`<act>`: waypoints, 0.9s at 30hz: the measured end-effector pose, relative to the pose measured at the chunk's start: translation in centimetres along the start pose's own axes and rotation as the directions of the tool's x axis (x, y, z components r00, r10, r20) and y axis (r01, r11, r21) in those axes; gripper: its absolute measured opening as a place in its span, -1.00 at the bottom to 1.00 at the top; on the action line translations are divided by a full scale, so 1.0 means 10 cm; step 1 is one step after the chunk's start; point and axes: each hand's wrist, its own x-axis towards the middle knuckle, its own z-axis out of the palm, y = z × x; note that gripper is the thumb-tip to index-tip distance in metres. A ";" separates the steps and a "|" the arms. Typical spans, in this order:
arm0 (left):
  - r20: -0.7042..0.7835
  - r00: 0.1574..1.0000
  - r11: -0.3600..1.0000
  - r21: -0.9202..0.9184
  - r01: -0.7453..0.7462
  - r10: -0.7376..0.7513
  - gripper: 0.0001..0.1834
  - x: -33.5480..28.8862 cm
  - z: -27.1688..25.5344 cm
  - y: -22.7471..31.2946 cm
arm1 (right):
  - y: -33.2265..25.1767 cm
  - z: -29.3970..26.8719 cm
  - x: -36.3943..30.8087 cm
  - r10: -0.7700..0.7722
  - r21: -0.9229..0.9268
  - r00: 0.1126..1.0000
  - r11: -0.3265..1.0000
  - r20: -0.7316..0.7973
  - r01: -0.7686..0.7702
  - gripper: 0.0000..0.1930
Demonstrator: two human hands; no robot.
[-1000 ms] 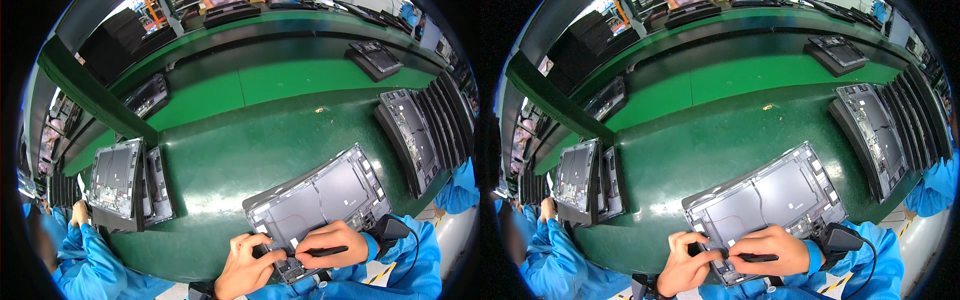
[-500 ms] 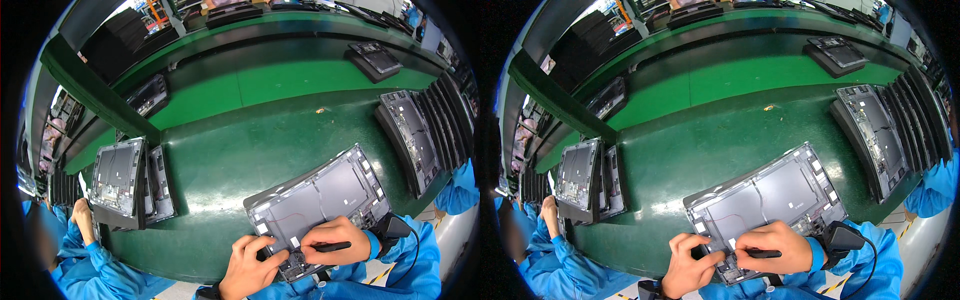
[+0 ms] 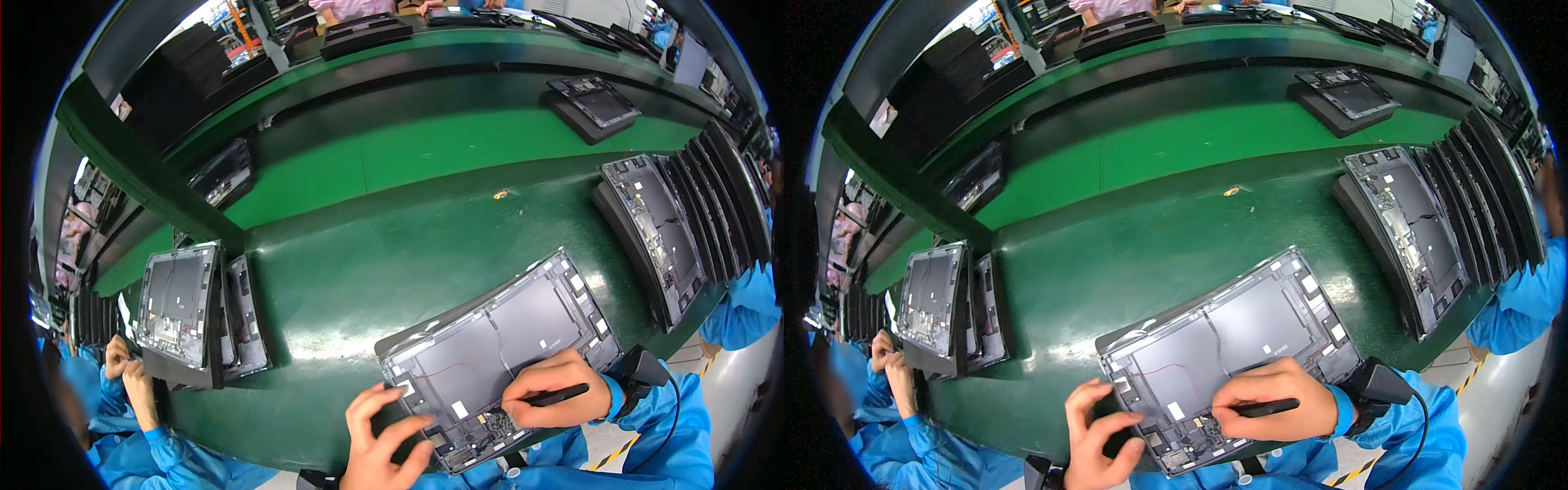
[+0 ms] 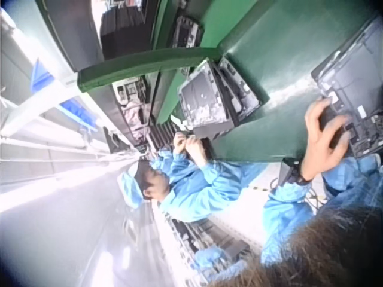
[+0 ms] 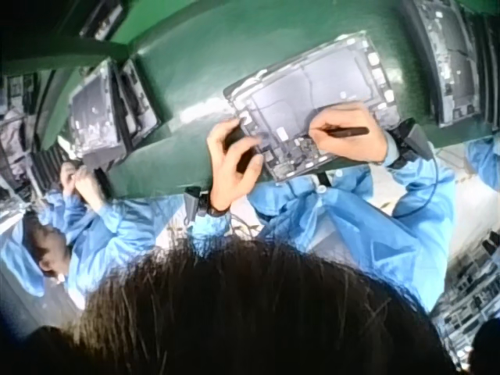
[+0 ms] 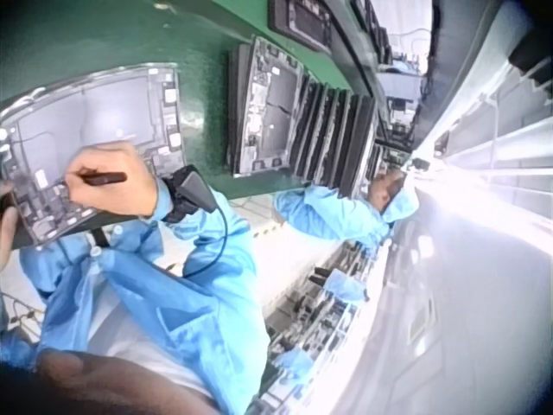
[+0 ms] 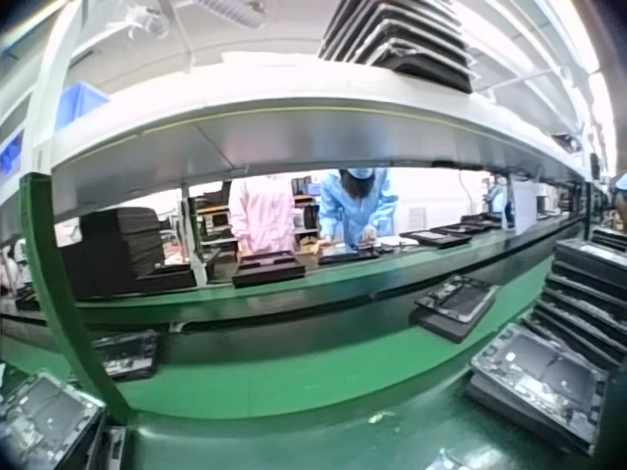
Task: Assembling the internal components of an electronic tablet, including connecting ribbon cables using tweezers.
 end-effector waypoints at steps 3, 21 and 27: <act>0.159 0.974 0.975 0.126 -0.181 0.160 -0.58 0.03 0.05 0.03 | 0.03 -0.01 0.01 -0.022 -0.001 0.999 1.000 0.028 0.022 -0.88; 0.160 0.975 0.972 0.152 -0.178 0.153 -0.59 -0.01 0.01 0.06 | -0.02 -0.05 -0.02 -0.062 -0.086 0.998 0.994 0.004 0.062 -0.91; 0.142 0.976 0.921 0.332 -0.205 0.166 -0.63 0.35 -0.37 -0.10 | -0.32 -0.03 0.19 -0.048 -0.066 0.997 0.997 -0.062 0.044 -0.86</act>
